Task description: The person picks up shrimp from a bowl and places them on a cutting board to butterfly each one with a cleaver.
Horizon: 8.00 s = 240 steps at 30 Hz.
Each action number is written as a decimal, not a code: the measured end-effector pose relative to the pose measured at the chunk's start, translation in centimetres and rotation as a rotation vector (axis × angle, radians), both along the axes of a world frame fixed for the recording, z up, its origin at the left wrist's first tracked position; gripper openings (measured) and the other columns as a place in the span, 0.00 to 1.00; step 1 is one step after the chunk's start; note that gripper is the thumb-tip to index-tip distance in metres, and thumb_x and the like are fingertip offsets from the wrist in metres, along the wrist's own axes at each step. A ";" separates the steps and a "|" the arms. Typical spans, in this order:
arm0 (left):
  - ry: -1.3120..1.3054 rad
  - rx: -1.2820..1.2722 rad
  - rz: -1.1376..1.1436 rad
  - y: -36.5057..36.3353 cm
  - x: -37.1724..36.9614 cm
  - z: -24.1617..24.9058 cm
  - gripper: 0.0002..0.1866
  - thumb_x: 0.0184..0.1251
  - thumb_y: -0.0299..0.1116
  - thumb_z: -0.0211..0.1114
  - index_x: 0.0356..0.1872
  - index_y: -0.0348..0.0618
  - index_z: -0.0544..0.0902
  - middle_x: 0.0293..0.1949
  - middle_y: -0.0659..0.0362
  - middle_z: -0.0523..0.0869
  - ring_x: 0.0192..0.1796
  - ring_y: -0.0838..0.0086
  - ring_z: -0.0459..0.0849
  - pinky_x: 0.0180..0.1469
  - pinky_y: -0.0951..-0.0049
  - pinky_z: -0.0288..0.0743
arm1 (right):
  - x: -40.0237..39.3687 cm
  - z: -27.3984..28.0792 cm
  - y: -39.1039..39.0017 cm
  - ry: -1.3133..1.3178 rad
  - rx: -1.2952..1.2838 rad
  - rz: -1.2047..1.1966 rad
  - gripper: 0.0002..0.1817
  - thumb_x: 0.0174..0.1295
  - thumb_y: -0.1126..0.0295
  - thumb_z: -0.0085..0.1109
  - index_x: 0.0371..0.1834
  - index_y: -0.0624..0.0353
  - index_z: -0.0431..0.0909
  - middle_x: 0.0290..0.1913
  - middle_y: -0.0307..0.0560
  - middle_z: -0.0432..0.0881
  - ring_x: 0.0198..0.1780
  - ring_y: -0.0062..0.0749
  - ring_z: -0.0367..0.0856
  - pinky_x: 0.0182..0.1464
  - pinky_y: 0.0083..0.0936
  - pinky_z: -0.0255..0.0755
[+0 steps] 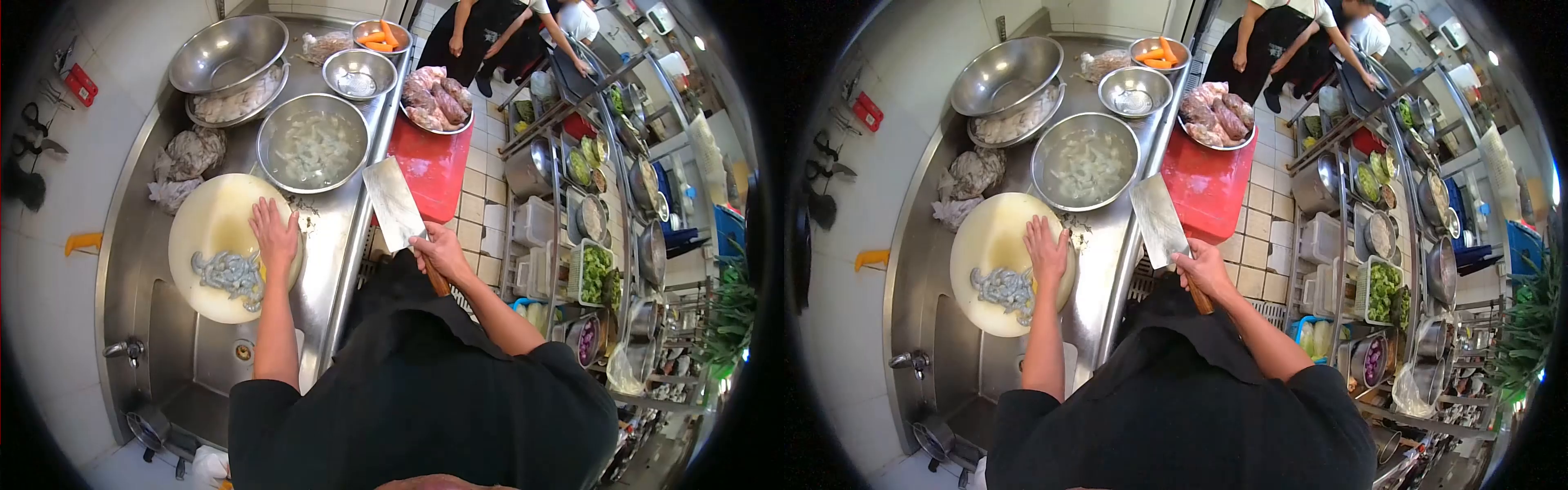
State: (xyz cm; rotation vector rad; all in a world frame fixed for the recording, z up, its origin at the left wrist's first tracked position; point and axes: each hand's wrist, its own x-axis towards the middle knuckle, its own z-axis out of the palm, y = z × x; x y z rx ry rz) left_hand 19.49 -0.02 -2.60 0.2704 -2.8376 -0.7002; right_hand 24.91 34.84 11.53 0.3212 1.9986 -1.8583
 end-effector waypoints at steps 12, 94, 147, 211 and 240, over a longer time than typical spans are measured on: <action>0.071 -0.024 0.040 0.8 0.6 0.2 0.38 0.77 0.55 0.57 0.74 0.33 0.68 0.79 0.42 0.63 0.82 0.47 0.56 0.83 0.45 0.42 | -2.8 2.8 -3.6 0.073 -0.088 0.000 0.08 0.69 0.73 0.64 0.46 0.63 0.77 0.25 0.38 0.78 0.19 0.22 0.76 0.22 0.22 0.70; -0.438 0.737 0.222 -7.2 -0.1 5.2 0.12 0.63 0.34 0.73 0.43 0.38 0.92 0.33 0.60 0.90 0.34 0.78 0.84 0.39 0.72 0.78 | -8.0 -4.0 -9.9 -0.086 0.081 0.574 0.12 0.75 0.64 0.58 0.43 0.64 0.75 0.24 0.38 0.76 0.18 0.19 0.75 0.20 0.24 0.69; -0.115 0.443 0.489 -2.7 2.3 2.5 0.12 0.64 0.39 0.73 0.43 0.43 0.93 0.36 0.48 0.92 0.37 0.58 0.92 0.45 0.65 0.83 | -8.0 -2.4 -9.4 -0.234 0.162 0.840 0.11 0.77 0.65 0.55 0.43 0.65 0.75 0.22 0.39 0.76 0.17 0.23 0.75 0.20 0.26 0.69; -0.385 -0.068 0.751 -15.3 5.3 3.6 0.18 0.60 0.45 0.72 0.45 0.43 0.89 0.44 0.45 0.90 0.56 0.53 0.86 0.60 0.51 0.78 | -7.9 -5.8 -9.5 -0.068 0.317 0.785 0.15 0.75 0.62 0.57 0.46 0.67 0.73 0.21 0.42 0.77 0.16 0.25 0.75 0.20 0.29 0.71; -0.123 0.386 0.247 -3.8 2.7 3.2 0.14 0.66 0.36 0.70 0.48 0.41 0.92 0.40 0.47 0.93 0.39 0.63 0.92 0.45 0.67 0.82 | -10.5 -7.7 -13.4 -0.034 0.130 0.652 0.17 0.72 0.62 0.60 0.32 0.65 0.72 0.20 0.43 0.77 0.16 0.26 0.76 0.20 0.30 0.70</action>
